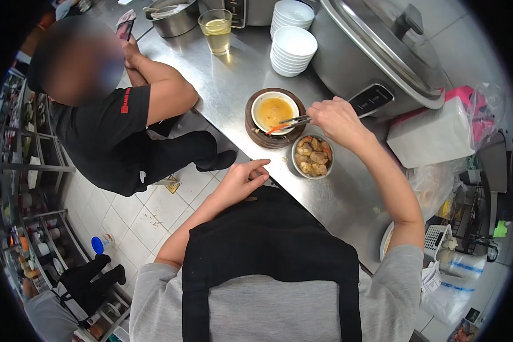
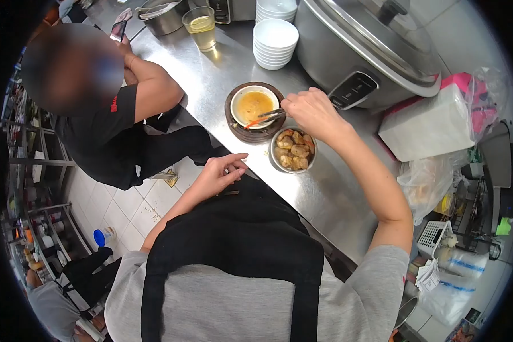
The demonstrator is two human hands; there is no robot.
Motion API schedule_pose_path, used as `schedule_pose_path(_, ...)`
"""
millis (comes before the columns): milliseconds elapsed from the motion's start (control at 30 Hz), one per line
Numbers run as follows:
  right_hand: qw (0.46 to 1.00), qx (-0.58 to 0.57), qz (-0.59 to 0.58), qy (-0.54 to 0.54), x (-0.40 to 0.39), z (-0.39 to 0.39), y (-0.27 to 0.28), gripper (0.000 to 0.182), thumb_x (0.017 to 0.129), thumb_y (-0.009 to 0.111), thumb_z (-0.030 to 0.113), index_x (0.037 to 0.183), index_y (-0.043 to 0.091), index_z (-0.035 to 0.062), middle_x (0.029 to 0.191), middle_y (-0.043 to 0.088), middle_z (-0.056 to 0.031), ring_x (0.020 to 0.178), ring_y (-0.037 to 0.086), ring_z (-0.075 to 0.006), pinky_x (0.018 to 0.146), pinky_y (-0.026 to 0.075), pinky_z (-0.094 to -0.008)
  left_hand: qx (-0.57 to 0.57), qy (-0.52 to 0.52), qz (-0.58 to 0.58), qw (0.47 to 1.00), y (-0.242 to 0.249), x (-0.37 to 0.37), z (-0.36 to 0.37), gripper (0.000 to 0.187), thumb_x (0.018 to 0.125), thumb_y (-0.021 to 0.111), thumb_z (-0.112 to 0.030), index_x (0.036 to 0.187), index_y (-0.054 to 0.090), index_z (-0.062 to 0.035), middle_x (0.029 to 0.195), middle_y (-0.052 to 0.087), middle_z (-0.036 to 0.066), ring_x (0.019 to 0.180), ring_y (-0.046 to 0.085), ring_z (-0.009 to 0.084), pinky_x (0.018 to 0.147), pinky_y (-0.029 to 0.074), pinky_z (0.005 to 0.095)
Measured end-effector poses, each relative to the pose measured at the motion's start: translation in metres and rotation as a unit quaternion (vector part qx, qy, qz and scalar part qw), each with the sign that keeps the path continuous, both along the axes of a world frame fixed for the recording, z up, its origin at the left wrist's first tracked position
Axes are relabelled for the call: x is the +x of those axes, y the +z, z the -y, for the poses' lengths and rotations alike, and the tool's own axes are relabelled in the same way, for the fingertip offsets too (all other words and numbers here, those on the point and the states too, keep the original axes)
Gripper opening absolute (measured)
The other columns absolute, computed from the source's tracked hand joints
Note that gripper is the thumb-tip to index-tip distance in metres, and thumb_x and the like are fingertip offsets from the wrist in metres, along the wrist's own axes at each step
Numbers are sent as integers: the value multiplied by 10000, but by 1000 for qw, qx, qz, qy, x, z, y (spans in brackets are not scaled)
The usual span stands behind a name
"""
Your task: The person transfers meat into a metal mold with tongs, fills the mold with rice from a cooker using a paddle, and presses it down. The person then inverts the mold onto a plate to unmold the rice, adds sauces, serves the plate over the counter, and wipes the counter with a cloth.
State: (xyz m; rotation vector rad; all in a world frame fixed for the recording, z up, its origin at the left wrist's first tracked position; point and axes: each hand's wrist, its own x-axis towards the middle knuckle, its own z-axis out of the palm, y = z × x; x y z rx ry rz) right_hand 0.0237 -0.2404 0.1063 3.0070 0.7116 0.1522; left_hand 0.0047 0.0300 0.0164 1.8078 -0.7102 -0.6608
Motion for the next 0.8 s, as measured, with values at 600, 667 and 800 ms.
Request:
schedule_pose_path(600, 998, -52, 13, -36, -7, 9, 33, 42, 701, 535, 38, 719, 522, 74, 688, 546, -50, 696, 578, -213, 612, 410, -342, -19, 40, -44, 998, 1, 26, -27, 356, 840, 584, -68, 1181, 532, 15, 859, 654, 82, 638, 589, 93, 565, 470, 227)
schedule_pose_path(667, 997, -51, 12, -56, -25, 18, 42, 54, 724, 563, 73, 721, 509, 77, 688, 538, -45, 686, 563, -210, 605, 394, -337, -6, 24, -34, 999, 5, 28, -21, 350, 836, 587, -65, 1175, 541, 10, 845, 655, 79, 629, 586, 89, 559, 465, 226)
schedule_pose_path(800, 994, -54, 12, -94, -63, 29, 60, 100, 746, 586, 116, 722, 495, 84, 681, 516, -39, 673, 540, -201, 600, 377, -328, -6, -6, -18, 1000, 6, 27, -8, 348, 830, 592, -58, 1168, 545, 9, 826, 654, 71, 619, 584, 88, 564, 466, 226)
